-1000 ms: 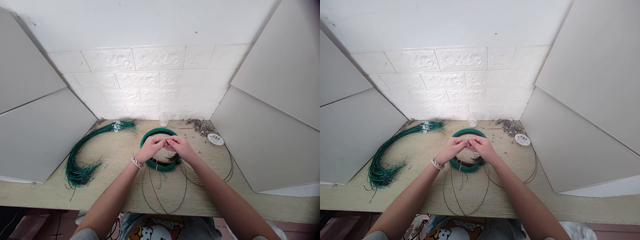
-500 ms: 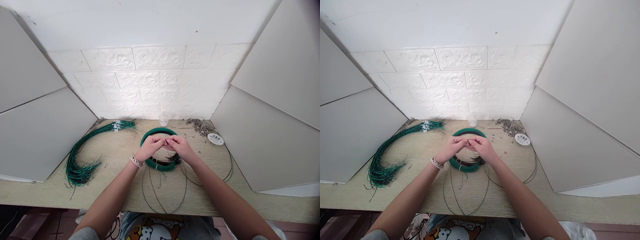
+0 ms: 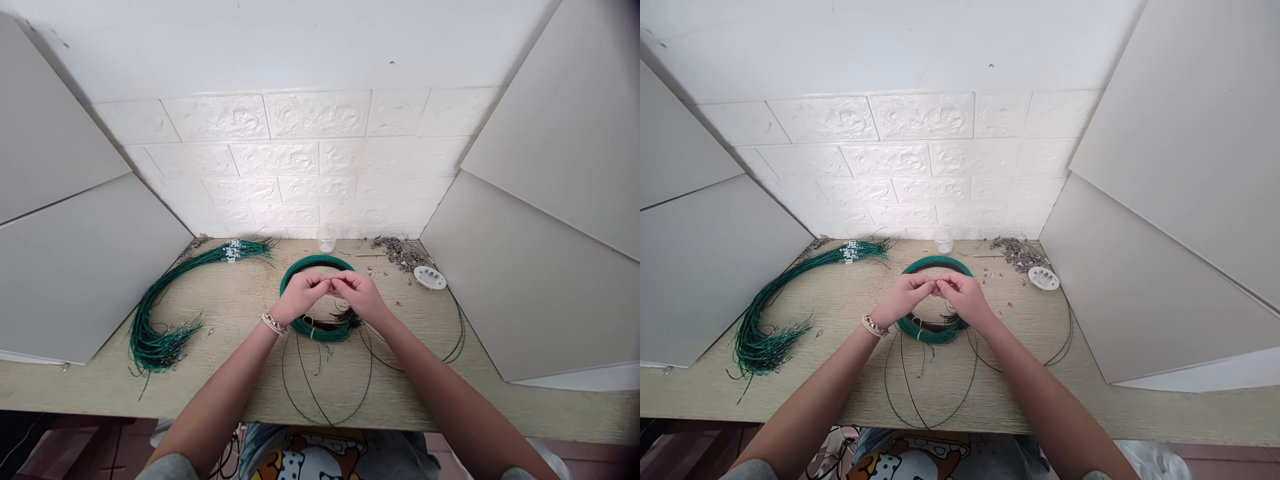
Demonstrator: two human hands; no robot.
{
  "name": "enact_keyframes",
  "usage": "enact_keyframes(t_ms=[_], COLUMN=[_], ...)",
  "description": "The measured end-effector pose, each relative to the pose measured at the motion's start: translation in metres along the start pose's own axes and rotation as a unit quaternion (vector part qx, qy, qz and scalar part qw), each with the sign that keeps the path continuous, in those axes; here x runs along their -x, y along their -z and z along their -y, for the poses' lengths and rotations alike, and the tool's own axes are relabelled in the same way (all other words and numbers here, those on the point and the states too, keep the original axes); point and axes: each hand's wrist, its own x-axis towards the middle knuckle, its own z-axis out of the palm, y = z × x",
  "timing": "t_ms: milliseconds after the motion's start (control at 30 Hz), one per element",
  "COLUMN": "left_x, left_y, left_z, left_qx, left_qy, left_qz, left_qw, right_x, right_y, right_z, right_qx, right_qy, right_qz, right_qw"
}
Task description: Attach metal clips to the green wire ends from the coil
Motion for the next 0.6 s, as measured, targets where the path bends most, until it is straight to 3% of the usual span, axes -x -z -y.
enact_keyframes(t_ms=[200,600], left_x=[0.002,0.005], left_y=[0.002,-0.001], left_z=[-0.004,-0.010], left_qx=[0.027,-0.005], left_qy=[-0.003,-0.006], left_qz=[0.020,0.004], left_qw=[0.999,1.000], right_x=[-0.001,-0.001], right_y=[0.004,0.001], right_z=[-0.001,0.003], right_qx=[-0.006,0.052], right_qy=[-0.006,0.019], right_qz=[0.014,0.007], right_qw=[1.000,0.998])
